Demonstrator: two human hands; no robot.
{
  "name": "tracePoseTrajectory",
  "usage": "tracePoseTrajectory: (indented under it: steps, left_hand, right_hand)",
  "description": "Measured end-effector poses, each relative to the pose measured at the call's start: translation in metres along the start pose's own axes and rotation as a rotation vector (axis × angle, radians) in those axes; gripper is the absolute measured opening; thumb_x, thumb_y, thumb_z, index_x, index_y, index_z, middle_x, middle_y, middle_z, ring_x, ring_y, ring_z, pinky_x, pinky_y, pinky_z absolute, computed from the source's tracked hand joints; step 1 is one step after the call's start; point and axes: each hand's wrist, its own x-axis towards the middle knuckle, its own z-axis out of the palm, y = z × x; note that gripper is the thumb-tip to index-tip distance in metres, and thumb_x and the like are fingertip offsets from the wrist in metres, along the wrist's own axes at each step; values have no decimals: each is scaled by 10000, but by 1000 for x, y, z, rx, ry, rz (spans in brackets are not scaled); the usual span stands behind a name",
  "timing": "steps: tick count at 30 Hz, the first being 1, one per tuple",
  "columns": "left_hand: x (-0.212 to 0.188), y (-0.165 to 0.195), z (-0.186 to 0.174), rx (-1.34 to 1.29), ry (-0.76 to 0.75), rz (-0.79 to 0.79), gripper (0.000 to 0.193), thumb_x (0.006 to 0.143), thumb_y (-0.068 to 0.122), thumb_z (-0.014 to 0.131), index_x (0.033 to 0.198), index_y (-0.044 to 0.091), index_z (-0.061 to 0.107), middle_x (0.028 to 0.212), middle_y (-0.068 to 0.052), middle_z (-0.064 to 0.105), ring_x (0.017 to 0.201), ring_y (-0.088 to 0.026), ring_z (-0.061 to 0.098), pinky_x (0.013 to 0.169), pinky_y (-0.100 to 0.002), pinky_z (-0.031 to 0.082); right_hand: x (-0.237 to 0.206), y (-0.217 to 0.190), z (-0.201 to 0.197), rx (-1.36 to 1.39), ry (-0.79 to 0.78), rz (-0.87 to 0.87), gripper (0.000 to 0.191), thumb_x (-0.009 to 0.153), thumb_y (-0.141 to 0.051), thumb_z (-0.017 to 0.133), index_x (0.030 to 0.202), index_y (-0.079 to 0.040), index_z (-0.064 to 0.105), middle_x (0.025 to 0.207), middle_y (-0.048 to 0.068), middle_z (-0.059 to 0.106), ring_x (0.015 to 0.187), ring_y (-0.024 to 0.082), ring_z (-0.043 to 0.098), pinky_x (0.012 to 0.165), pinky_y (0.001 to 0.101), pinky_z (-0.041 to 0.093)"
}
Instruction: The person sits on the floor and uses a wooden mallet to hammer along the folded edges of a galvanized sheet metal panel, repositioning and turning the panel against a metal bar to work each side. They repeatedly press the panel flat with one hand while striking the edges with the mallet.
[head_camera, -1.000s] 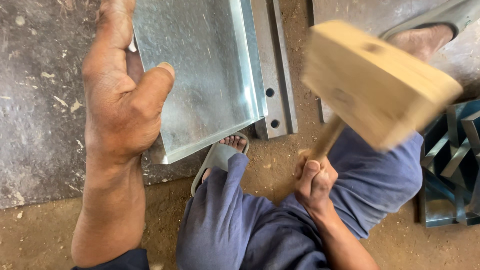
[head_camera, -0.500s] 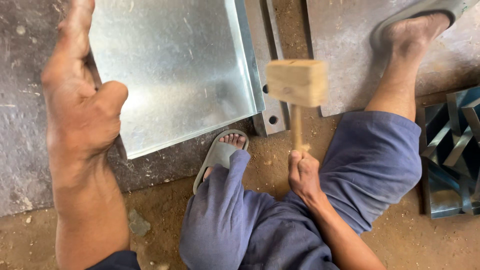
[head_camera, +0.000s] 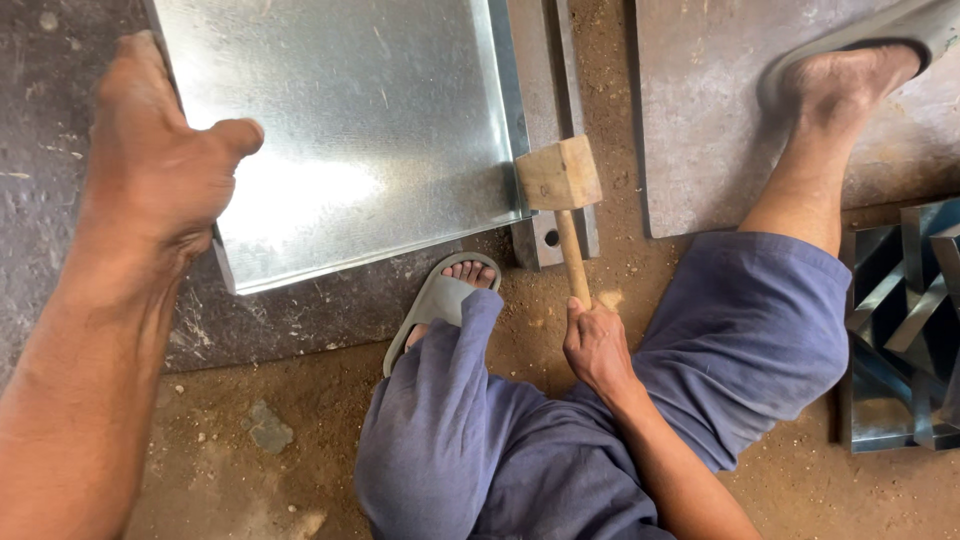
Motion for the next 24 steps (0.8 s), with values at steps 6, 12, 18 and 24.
tracePoseTrajectory:
  steps: [6,12,18,24]
  left_hand:
    - [8,-23,-8,259,52,110,474,838,-97,651,1259,-33,443,1179,-207,551,1091,-319,649,883,-395,614]
    - [11,-40,-7,294,83,160,462,823,-98,676,1222,-37,451,1152,-211,566,1098,-321,636,892,-408,569]
    - [16,-60,-8,342,71,148,504,843,-67,707,1275,-57,447,1209,-226,562,1131,-340,616,941,-432,562]
    - [19,-66,-14,376,68,218,462,919,-43,733,1300,-79,475,1242,-249,605,1155,-332,646,965,-449,536]
  right_hand:
    - [-16,-12,-17,307,95,199,427,1045,-220,465,719,37,566,649,243,561,549,401,558,548,483,429]
    - [-9,-7,-17,-6,130,-155,392,1111,-204,460,790,-2,557,747,187,551,642,335,535,605,437,410]
    - [-23,-10,-23,387,173,85,351,1049,-180,451,771,8,552,587,126,512,481,275,491,473,404,375]
    - [-19,-1,-11,175,95,57,391,1108,-177,483,758,-22,562,649,93,512,551,143,451,550,352,380]
